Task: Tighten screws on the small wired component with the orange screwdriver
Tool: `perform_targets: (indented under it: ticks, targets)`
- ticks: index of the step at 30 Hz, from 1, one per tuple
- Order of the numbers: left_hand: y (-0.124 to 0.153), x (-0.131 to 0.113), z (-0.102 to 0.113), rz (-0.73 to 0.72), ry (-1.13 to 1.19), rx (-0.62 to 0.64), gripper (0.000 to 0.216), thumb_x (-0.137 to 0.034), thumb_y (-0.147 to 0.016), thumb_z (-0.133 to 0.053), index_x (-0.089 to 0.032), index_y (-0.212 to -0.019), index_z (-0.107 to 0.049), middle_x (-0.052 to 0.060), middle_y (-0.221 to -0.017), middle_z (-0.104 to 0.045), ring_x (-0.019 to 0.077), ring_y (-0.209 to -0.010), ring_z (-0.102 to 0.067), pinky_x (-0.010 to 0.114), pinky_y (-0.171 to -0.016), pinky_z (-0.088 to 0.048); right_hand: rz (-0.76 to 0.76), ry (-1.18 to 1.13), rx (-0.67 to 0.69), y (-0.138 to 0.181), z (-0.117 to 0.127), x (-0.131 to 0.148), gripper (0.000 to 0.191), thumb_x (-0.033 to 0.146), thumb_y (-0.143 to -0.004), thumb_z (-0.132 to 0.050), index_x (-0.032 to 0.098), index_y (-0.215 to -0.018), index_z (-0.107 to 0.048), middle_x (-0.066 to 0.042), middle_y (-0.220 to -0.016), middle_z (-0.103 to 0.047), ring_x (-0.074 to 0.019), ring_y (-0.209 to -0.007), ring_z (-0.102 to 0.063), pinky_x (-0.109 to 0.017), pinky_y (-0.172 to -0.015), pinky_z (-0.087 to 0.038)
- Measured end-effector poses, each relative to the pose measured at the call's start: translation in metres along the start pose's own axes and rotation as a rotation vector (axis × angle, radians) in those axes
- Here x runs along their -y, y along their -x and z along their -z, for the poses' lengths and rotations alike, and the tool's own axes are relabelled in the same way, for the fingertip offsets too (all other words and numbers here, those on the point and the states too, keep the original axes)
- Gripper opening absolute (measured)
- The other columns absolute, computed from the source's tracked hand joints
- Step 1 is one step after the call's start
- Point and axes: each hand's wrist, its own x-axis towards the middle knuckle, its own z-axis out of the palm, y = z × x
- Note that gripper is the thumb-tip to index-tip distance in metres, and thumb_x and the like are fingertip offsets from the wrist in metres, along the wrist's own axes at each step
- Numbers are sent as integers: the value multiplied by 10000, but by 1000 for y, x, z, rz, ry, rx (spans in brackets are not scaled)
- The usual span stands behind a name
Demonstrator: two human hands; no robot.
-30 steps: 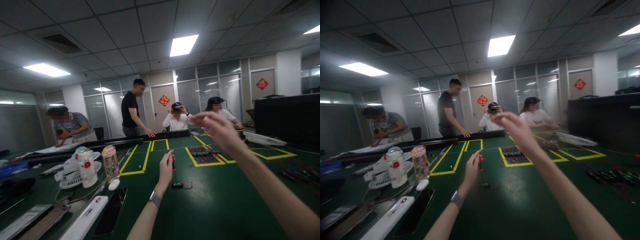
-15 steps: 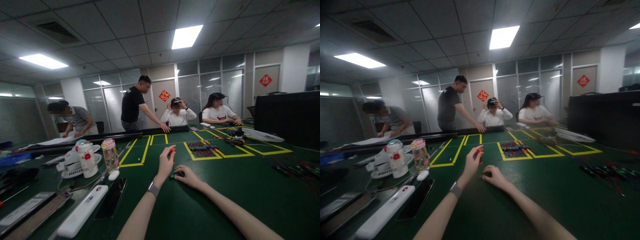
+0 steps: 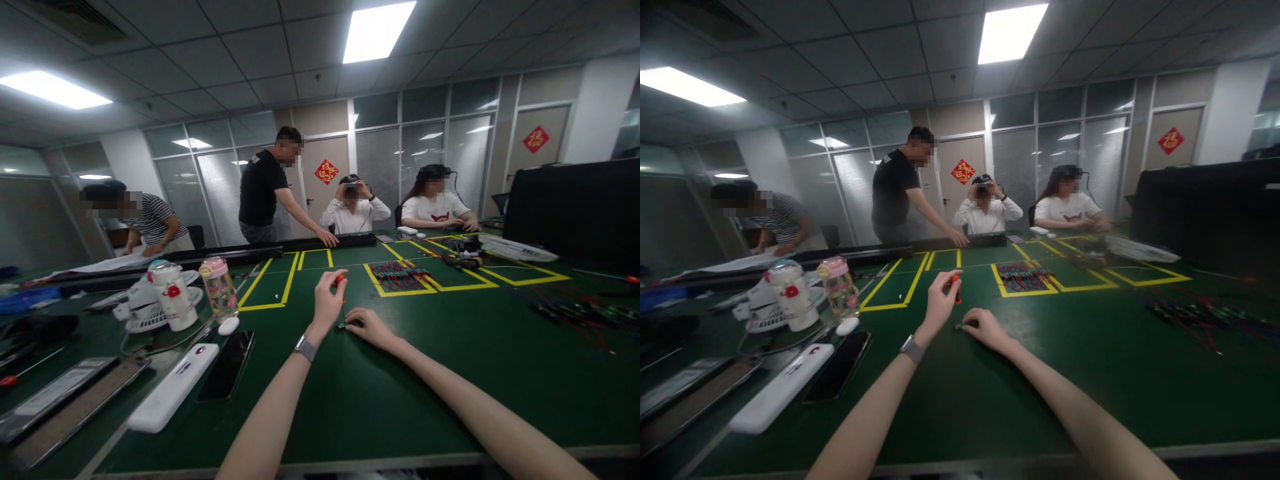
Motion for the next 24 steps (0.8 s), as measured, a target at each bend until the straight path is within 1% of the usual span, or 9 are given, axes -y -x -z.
perform_targets:
  ticks: [2, 4, 7, 9, 13, 16, 19, 22, 24]
  targets:
    - [0, 1, 1, 15, -60, -49, 209, -266, -861, -547, -209, -1022, -667, 48, -948, -581, 152, -830, -578, 269, -764, -470, -18, -14, -14, 0, -1, 1, 138, 205, -761, -625, 181, -838, -737, -73, -939, -711, -205, -857, -646, -308, -819, -493]
    - [0, 1, 2, 28, -49, -54, 240, -275, -880, -516, -217, -1063, -659, 56, -990, -582, 157, -871, -581, 281, -810, -467, -24, -34, -17, 0, -1, 1, 130, 212, -759, -631, 175, -825, -736, -75, -939, -709, -200, -847, -646, -303, -807, -496]
    - [-3, 4, 4, 80, 108, 10, 306, -242, -922, -420, -212, -1161, -610, 72, -1083, -611, 168, -977, -595, 300, -877, -461, -41, -78, -12, 0, -1, -1, 135, 226, -750, -645, 179, -838, -736, -75, -958, -711, -203, -867, -650, -312, -821, -499]
    - [-4, 5, 4, 128, 186, 45, 312, -232, -918, -424, -194, -1175, -596, 81, -1077, -630, 169, -945, -618, 303, -851, -477, -68, -109, -4, 0, -1, -3, 149, 235, -737, -658, 178, -848, -738, -83, -985, -713, -213, -899, -654, -327, -845, -497]
    - [-3, 6, 4, 91, 72, -27, 230, -271, -856, -548, -206, -1047, -659, 58, -984, -624, 158, -847, -610, 274, -774, -487, -98, -131, 7, -1, 0, -5, 155, 252, -724, -668, 176, -833, -749, -104, -1014, -715, -237, -958, -655, -362, -892, -486]
    - [-3, 5, 6, 71, 12, -65, 233, -292, -863, -541, -234, -1048, -670, 52, -1004, -608, 161, -908, -598, 271, -816, -473, -105, -129, 5, 0, 1, -4, 153, 260, -723, -672, 188, -831, -754, -104, -1004, -720, -246, -988, -651, -380, -916, -477]
    - [-6, 8, 6, 148, 161, 15, 304, -266, -909, -444, -222, -1148, -627, 66, -1068, -631, 166, -975, -608, 289, -864, -464, -104, -132, 6, 0, 2, -2, 160, 272, -728, -672, 189, -836, -756, -101, -997, -725, -250, -1010, -647, -384, -928, -472]
    - [-8, 12, 5, 216, 274, 63, 309, -274, -895, -470, -188, -1152, -619, 76, -1010, -650, 158, -849, -638, 285, -778, -494, -94, -127, 9, 0, 1, -3, 169, 271, -733, -668, 185, -850, -755, -103, -1010, -722, -250, -1021, -643, -380, -928, -472]
    - [-7, 13, 6, 165, 202, 19, 270, -284, -866, -527, -190, -1085, -653, 68, -986, -635, 152, -813, -624, 275, -748, -496, -82, -120, 6, 0, 1, -4, 182, 264, -732, -669, 180, -870, -753, -107, -1018, -720, -248, -1010, -646, -375, -917, -478]
